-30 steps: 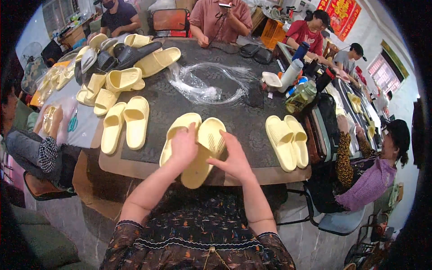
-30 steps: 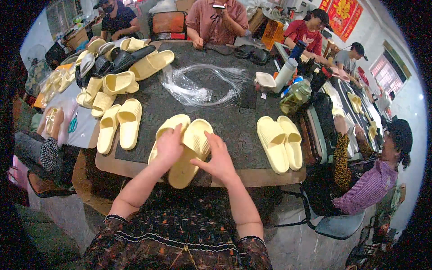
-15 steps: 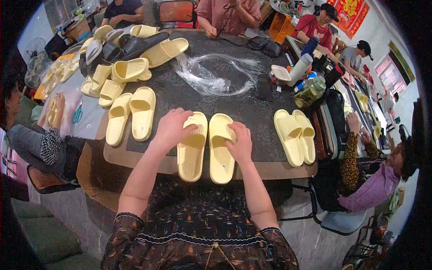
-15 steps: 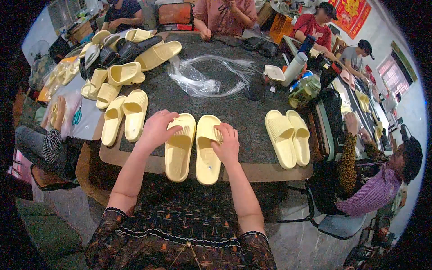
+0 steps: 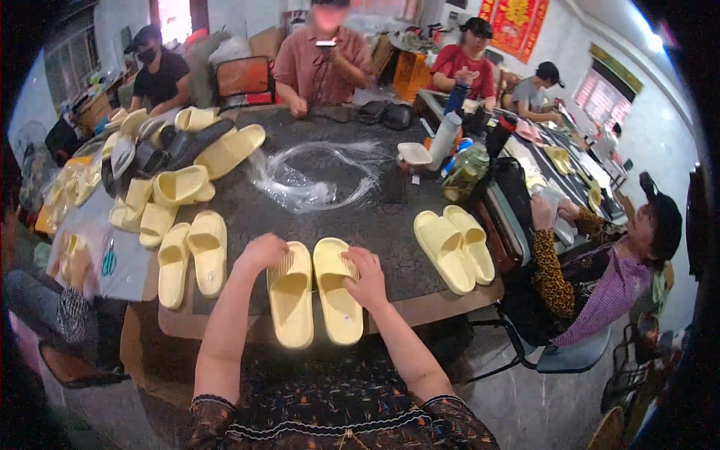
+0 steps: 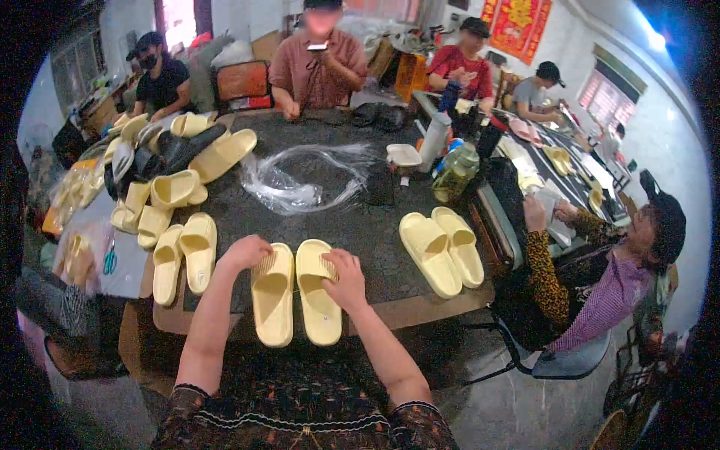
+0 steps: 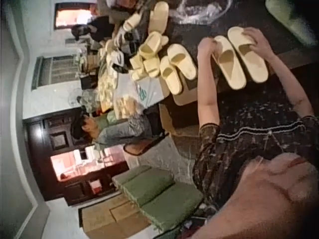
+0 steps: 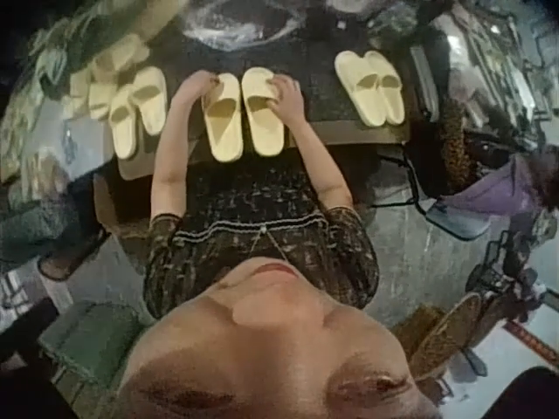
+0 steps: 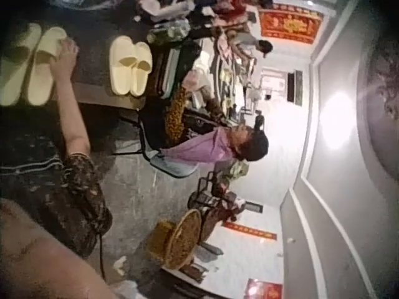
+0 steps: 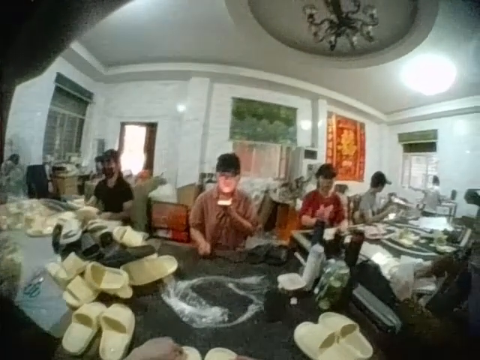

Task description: Inspecting and processing foam slippers at a manufacturing workstation.

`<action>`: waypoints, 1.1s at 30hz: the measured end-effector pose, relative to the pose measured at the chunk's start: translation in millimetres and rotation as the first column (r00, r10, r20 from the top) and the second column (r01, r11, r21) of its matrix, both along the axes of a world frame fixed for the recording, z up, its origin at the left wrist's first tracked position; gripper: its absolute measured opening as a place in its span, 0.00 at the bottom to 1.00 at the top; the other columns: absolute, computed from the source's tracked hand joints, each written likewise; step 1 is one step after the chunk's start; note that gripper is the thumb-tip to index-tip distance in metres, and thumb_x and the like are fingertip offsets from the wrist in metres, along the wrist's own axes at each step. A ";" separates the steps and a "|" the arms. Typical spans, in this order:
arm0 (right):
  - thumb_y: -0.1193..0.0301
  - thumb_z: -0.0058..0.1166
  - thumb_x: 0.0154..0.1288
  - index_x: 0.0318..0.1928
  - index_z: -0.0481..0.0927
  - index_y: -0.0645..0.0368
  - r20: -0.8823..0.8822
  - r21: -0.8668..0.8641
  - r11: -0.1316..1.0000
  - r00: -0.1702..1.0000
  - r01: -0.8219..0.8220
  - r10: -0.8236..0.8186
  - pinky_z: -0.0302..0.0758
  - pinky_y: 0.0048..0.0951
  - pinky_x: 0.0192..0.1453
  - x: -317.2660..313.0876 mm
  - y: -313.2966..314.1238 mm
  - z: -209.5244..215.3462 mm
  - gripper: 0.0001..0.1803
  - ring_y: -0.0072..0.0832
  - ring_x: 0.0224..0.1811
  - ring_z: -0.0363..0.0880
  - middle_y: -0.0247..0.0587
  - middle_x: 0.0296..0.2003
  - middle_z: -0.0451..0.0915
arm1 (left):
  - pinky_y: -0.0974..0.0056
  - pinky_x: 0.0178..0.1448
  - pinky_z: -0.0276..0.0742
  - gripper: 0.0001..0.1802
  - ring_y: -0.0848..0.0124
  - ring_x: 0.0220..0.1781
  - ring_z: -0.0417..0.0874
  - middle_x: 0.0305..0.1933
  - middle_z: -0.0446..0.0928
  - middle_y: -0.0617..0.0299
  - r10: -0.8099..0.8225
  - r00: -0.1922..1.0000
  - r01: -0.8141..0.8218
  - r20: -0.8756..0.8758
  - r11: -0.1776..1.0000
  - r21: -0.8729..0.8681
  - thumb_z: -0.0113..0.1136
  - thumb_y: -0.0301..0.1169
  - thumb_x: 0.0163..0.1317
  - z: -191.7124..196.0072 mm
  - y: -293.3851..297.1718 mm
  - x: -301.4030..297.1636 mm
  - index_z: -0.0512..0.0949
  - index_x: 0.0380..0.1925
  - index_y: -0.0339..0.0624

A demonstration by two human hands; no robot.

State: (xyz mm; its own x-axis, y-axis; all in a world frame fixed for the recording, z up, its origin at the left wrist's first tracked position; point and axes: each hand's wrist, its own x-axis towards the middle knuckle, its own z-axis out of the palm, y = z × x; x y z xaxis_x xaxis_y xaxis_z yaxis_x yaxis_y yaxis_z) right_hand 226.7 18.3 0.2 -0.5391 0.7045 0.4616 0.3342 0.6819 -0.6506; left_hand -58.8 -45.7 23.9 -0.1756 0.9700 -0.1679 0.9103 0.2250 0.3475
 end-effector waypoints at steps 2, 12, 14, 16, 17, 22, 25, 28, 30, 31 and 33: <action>0.74 0.62 0.42 0.50 0.76 0.50 -0.022 0.005 1.000 1.000 0.012 -0.012 0.69 0.39 0.62 3.9 1.5 2.3 0.29 0.42 0.58 0.68 0.38 0.54 0.72 | 0.53 0.54 0.75 0.12 0.52 0.48 0.78 0.44 0.78 0.49 -0.052 0.998 0.052 0.027 0.999 0.011 0.54 0.37 0.59 -2.5 5.1 3.9 0.85 0.39 0.53; 0.75 0.60 0.43 0.50 0.77 0.50 -0.052 0.016 1.000 0.998 0.022 -0.021 0.70 0.38 0.60 9.9 3.5 5.1 0.27 0.41 0.56 0.69 0.39 0.53 0.73 | 0.55 0.47 0.77 0.06 0.58 0.43 0.80 0.36 0.78 0.57 -0.054 0.996 0.066 -0.072 0.980 0.185 0.61 0.35 0.51 16.7 4.3 14.5 0.84 0.29 0.52; 0.75 0.60 0.43 0.50 0.76 0.50 -0.054 0.026 0.999 0.998 0.023 -0.021 0.70 0.39 0.60 9.5 2.9 6.5 0.28 0.42 0.55 0.69 0.40 0.53 0.73 | 0.55 0.47 0.77 0.07 0.57 0.43 0.80 0.37 0.78 0.56 -0.083 0.993 0.098 -0.079 0.972 0.212 0.61 0.35 0.52 10.1 3.8 9.0 0.84 0.29 0.50; 0.75 0.60 0.43 0.51 0.76 0.50 -0.050 0.022 0.999 0.998 0.025 -0.024 0.70 0.39 0.60 9.7 4.5 5.0 0.28 0.42 0.55 0.69 0.40 0.53 0.73 | 0.55 0.48 0.77 0.08 0.57 0.44 0.80 0.39 0.78 0.56 -0.088 0.993 0.101 -0.073 0.973 0.206 0.60 0.35 0.53 11.3 5.6 9.9 0.83 0.30 0.46; 0.75 0.60 0.42 0.51 0.76 0.49 -0.055 0.025 0.999 0.998 0.023 -0.022 0.70 0.39 0.60 9.1 5.5 4.4 0.28 0.42 0.55 0.69 0.40 0.52 0.73 | 0.55 0.48 0.77 0.08 0.57 0.44 0.80 0.39 0.78 0.56 -0.089 0.993 0.103 -0.076 0.973 0.205 0.60 0.35 0.53 11.9 6.1 10.2 0.83 0.30 0.46; 0.73 0.62 0.43 0.50 0.76 0.50 -0.060 0.019 1.000 0.998 0.017 -0.016 0.70 0.40 0.60 9.1 6.5 1.9 0.28 0.41 0.55 0.69 0.39 0.52 0.73 | 0.51 0.45 0.77 0.09 0.54 0.42 0.81 0.37 0.79 0.52 -0.051 0.994 0.083 -0.099 0.932 0.353 0.53 0.34 0.60 13.8 7.5 14.9 0.79 0.31 0.41; 0.66 0.65 0.46 0.49 0.77 0.50 -0.045 0.043 0.999 0.999 0.025 -0.023 0.70 0.40 0.60 11.1 6.0 2.1 0.26 0.40 0.56 0.69 0.39 0.53 0.73 | 0.47 0.41 0.76 0.09 0.49 0.37 0.81 0.33 0.79 0.48 0.102 0.995 -0.086 -0.012 0.893 0.442 0.50 0.35 0.65 18.3 16.4 28.6 0.74 0.35 0.42; 0.60 0.66 0.48 0.49 0.77 0.52 -0.057 0.151 0.988 0.998 0.009 0.000 0.70 0.41 0.60 11.8 6.2 6.4 0.26 0.41 0.56 0.69 0.41 0.53 0.73 | 0.48 0.38 0.74 0.07 0.47 0.34 0.80 0.30 0.78 0.48 0.077 0.994 -0.108 0.079 0.828 0.550 0.51 0.33 0.65 19.8 23.7 47.4 0.70 0.36 0.42; 0.56 0.65 0.50 0.49 0.78 0.54 -0.045 0.126 0.992 0.998 -0.027 0.033 0.69 0.41 0.61 11.1 4.7 7.3 0.27 0.42 0.56 0.69 0.43 0.53 0.73 | 0.56 0.35 0.74 0.05 0.55 0.30 0.80 0.27 0.77 0.52 0.077 0.980 -0.178 0.183 0.747 0.641 0.53 0.30 0.64 14.4 28.8 61.6 0.72 0.37 0.41; 0.56 0.65 0.50 0.49 0.78 0.54 -0.041 0.130 0.991 0.999 -0.029 0.034 0.69 0.41 0.61 10.4 5.7 6.7 0.27 0.42 0.56 0.69 0.43 0.53 0.73 | 0.56 0.35 0.74 0.05 0.55 0.30 0.80 0.27 0.77 0.52 0.077 0.979 -0.181 0.187 0.744 0.644 0.53 0.30 0.64 10.7 31.9 69.0 0.72 0.37 0.41; 0.55 0.64 0.51 0.50 0.78 0.53 -0.046 0.106 0.993 0.998 -0.048 0.053 0.67 0.41 0.62 8.9 7.0 3.4 0.27 0.42 0.56 0.69 0.43 0.53 0.73 | 0.63 0.34 0.73 0.05 0.68 0.27 0.78 0.24 0.75 0.58 -0.020 0.878 -0.334 0.477 0.689 0.643 0.54 0.28 0.64 2.3 35.6 80.2 0.73 0.37 0.40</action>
State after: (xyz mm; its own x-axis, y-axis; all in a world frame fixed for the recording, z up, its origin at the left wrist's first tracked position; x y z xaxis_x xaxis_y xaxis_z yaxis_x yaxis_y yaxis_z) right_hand 235.6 25.3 3.5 -0.5474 0.6235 0.5582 0.2672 0.7623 -0.5894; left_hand 21.4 -10.1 26.1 -0.4210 0.7933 0.4398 0.6058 -0.1150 0.7873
